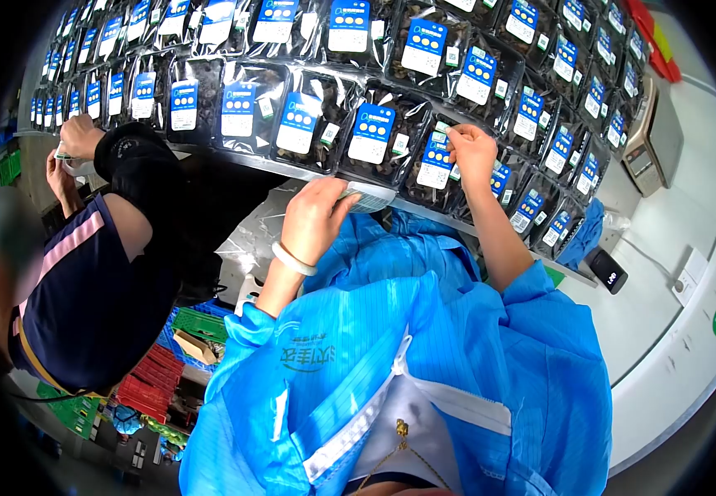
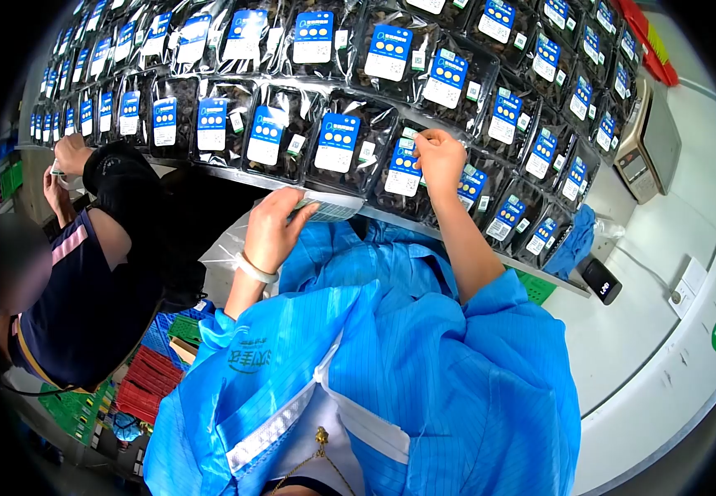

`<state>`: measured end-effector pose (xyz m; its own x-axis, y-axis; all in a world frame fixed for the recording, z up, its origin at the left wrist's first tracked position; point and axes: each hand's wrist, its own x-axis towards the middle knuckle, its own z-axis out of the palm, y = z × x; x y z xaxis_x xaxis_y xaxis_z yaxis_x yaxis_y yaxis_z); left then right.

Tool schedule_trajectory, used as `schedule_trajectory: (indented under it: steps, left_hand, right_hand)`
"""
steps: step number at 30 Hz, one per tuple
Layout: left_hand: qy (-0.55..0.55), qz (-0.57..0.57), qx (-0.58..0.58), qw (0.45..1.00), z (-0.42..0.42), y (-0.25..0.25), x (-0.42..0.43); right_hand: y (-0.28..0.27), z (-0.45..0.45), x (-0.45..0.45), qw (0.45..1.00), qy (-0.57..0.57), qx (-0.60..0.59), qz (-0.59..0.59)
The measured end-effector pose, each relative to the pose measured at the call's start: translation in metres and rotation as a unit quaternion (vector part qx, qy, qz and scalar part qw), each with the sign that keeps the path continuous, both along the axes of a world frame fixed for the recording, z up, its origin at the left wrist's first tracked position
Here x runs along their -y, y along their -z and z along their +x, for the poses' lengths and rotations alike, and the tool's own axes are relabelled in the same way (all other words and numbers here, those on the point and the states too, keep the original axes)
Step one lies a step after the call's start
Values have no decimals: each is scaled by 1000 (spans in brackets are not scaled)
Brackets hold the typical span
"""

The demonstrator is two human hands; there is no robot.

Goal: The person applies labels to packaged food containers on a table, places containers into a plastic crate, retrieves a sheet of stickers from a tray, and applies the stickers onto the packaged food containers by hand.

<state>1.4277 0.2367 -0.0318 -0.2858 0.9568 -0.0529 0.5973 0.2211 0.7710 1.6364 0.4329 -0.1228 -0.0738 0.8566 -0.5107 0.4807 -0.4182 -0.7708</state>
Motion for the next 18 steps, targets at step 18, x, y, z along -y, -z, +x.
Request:
schedule_trajectory:
  steps: [18]
  left_hand:
    - [-3,-29,-8,1000,-14,-4,1]
  right_hand:
    - [-8,-97,12,981,-110,-115,-111]
